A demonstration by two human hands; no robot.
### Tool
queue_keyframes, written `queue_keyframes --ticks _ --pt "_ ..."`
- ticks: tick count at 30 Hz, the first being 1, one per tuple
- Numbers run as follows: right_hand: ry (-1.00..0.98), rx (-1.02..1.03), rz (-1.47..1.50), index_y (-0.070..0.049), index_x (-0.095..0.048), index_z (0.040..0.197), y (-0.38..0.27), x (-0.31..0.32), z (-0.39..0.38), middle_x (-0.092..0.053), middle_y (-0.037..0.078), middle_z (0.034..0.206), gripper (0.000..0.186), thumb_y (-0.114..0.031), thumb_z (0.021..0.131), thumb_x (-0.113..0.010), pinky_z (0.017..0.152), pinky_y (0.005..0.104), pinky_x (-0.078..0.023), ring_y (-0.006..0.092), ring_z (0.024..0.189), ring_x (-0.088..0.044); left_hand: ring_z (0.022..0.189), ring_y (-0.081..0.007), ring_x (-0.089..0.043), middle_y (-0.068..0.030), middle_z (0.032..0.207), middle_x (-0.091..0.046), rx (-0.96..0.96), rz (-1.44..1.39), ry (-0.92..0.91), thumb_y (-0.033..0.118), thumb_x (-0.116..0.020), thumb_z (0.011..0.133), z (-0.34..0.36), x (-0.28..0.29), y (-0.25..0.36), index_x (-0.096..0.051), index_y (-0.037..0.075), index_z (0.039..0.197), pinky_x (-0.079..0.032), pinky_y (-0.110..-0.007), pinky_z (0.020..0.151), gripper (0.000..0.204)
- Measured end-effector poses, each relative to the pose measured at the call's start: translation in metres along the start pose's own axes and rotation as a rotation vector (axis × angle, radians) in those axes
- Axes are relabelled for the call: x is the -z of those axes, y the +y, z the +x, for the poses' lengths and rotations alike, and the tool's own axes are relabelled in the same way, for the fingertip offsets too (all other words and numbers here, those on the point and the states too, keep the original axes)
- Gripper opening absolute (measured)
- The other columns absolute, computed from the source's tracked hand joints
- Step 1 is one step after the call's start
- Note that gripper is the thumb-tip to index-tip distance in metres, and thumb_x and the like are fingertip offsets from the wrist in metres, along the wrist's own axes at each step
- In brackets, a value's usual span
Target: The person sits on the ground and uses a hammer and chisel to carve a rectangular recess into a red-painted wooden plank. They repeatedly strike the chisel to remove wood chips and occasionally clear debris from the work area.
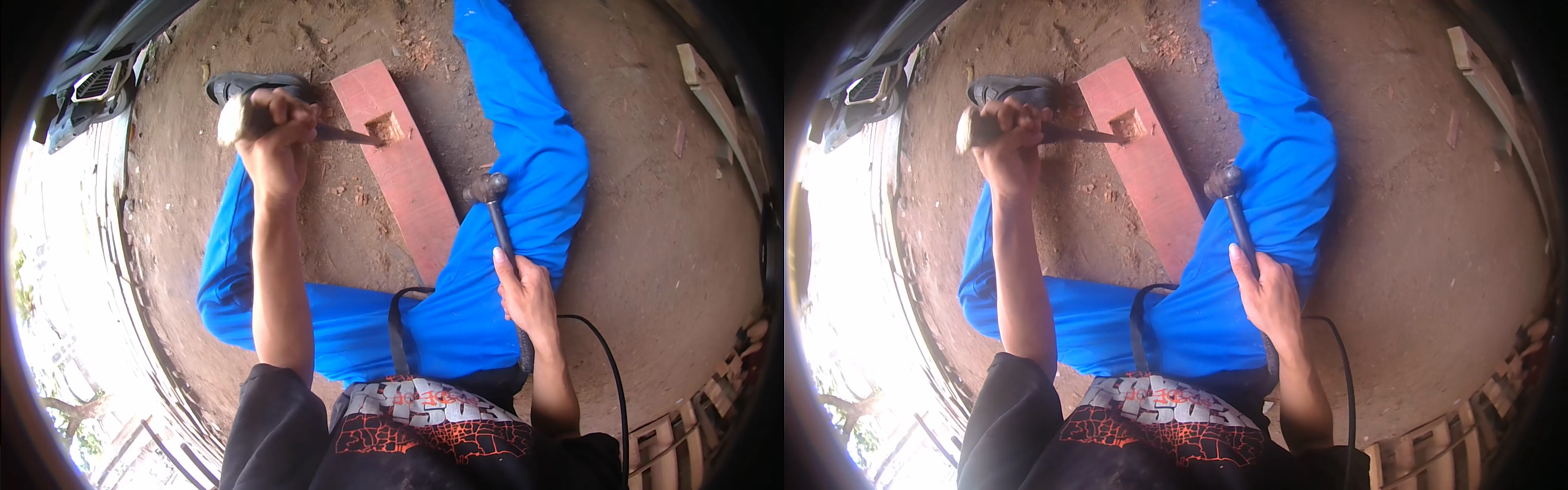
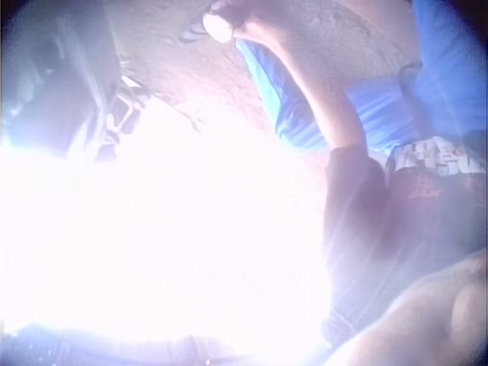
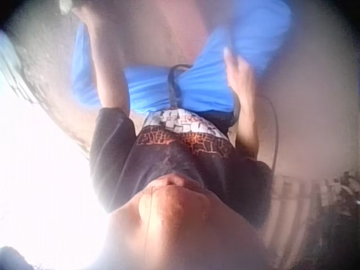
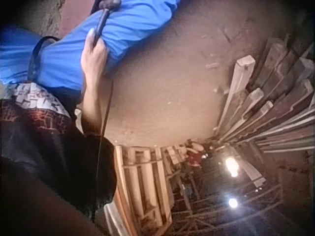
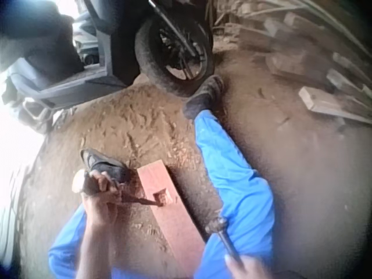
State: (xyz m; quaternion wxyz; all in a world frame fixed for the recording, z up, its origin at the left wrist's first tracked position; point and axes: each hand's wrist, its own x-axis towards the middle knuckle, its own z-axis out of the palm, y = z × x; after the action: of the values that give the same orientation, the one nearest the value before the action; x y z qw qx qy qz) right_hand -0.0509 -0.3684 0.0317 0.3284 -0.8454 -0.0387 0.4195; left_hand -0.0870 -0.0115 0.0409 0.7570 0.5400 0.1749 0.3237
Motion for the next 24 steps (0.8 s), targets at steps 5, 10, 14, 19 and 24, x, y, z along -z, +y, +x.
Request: queue_keyframes --ticks 5,10,14,19,24 --pt "0.006 0.069 0.042 0.001 -0.064 0.078 -0.001 -0.001 0.0 -0.058 0.019 0.057 0.055 -0.047 0.103 -0.054 0.059 0.0481 -0.044 0.0397 0.058 -0.062 0.083 -0.0228 -0.057 -0.0072 0.081 -0.055 -0.14 0.057 0.014 -0.025 -0.053 0.063 -0.018 0.001 -0.013 -0.046 0.009 0.079 -0.049 -0.044 0.09 0.038" --pt "0.003 0.067 0.03 0.001 -0.063 0.078 -0.001 0.001 0.0 -0.057 0.02 0.057 0.055 -0.046 0.103 -0.054 0.058 0.0482 -0.044 0.0404 0.058 -0.061 0.078 -0.02 -0.056 -0.0068 0.081 -0.055 -0.246 0.281 -0.136 -0.023 -0.054 0.07 -0.02 -0.015 -0.019 -0.045 0.009 0.08 -0.049 -0.039 0.088 0.035" --pt "-0.01 0.072 0.039 0.002 -0.061 0.076 -0.003 0.002 0.001 -0.057 0.02 0.056 0.057 -0.047 0.103 -0.054 0.056 0.0479 -0.043 0.0397 0.056 -0.061 0.07 -0.0196 -0.055 -0.0083 0.08 -0.055 0.001 0.329 -0.094 -0.02 -0.054 0.071 -0.002 -0.019 -0.007 -0.044 0.009 0.078 -0.053 -0.037 0.075 0.031" --pt "-0.019 0.054 0.052 0.002 -0.061 0.075 -0.002 0.002 0.001 -0.057 0.017 0.055 0.058 -0.049 0.103 -0.054 0.055 0.0462 -0.044 0.0356 0.054 -0.063 0.065 -0.0187 -0.06 -0.0108 0.076 -0.063 0.121 0.194 0.036 -0.016 -0.056 0.065 0.056 -0.006 -0.007 -0.056 0.003 0.084 -0.048 -0.03 0.053 0.027" --pt "-0.017 0.082 0.079 -0.002 -0.058 0.078 0.001 0.002 -0.001 -0.049 0.001 0.054 0.054 -0.05 0.102 -0.056 0.038 0.0293 -0.043 0.01 0.043 -0.05 0.066 -0.0278 -0.059 -0.0143 0.075 -0.059 0.397 0.094 0.061 -0.013 -0.054 0.063 0.097 0.006 -0.015 -0.055 -0.001 0.086 -0.051 -0.039 0.06 0.025"
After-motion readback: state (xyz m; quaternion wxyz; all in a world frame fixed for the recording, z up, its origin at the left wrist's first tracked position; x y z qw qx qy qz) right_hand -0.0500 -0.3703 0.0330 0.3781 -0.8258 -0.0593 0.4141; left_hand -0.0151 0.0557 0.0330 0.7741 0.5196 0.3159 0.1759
